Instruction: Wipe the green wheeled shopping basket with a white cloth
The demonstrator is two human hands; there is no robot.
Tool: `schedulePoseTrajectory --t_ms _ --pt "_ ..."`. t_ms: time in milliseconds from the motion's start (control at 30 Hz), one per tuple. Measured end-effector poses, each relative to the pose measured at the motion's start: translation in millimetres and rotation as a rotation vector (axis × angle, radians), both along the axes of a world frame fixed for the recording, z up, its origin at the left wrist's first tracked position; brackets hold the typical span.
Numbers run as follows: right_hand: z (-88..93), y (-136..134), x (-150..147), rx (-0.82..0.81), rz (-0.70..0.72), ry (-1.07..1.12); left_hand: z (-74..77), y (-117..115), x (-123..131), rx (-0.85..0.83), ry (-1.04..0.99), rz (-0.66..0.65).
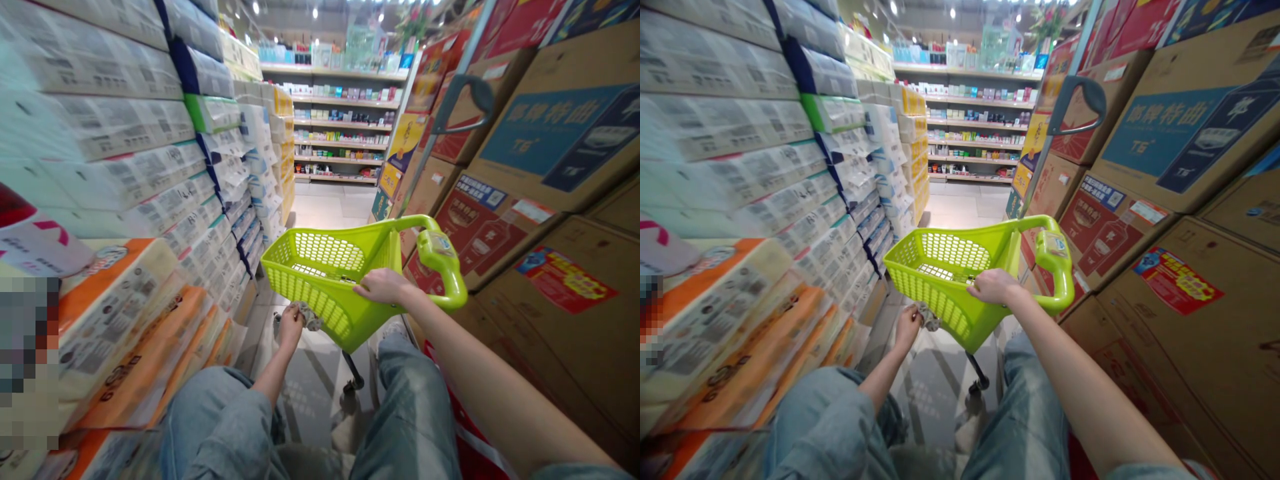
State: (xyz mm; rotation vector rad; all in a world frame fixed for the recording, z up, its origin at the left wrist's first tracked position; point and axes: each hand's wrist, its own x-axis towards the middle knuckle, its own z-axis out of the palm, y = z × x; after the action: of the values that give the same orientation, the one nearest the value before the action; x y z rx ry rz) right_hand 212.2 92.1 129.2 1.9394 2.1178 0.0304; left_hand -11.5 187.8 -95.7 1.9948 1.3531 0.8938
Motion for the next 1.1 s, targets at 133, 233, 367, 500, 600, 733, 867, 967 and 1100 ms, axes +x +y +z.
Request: schedulePoseTrajectory --t_ms 133,233,367,500,600,733,867,967,1100 --pt "3.0 1 -4 -0.008 -0.004 -0.003 18.5 18 17 0.021 -0.077 0.018" --pt "4.1 0 -4 -0.015 -0.006 -0.007 20.5 21 26 -0.028 -0.06 -0.012" --pt "4.0 0 -4 -0.012 -0.005 -0.012 12.8 18 28 -0.035 -0.074 -0.029" --pt "4.0 0 -3 -0.011 -0.006 -0.015 12.7 24 27 -0.045 -0.068 -0.069" --pt "4.1 0 -3 -0.009 -0.006 -0.009 15.3 29 24 -0.057 -0.05 -0.076" --pt "3.5 -1 0 -0.018 -0.007 0.0 9.9 21 12 -0.025 -0.019 -0.117" --pt "3.4 -2 1 -0.027 -0.001 0.002 8.3 -1 7 0.041 -0.008 -0.106" --pt "4.1 -2 -1 -0.032 -0.007 -0.002 21.6 -10 17 0.093 -0.025 -0.08" --pt "4.5 -1 -3 -0.031 0.001 -0.001 41.8 -7 33 0.054 0.027 -0.091"
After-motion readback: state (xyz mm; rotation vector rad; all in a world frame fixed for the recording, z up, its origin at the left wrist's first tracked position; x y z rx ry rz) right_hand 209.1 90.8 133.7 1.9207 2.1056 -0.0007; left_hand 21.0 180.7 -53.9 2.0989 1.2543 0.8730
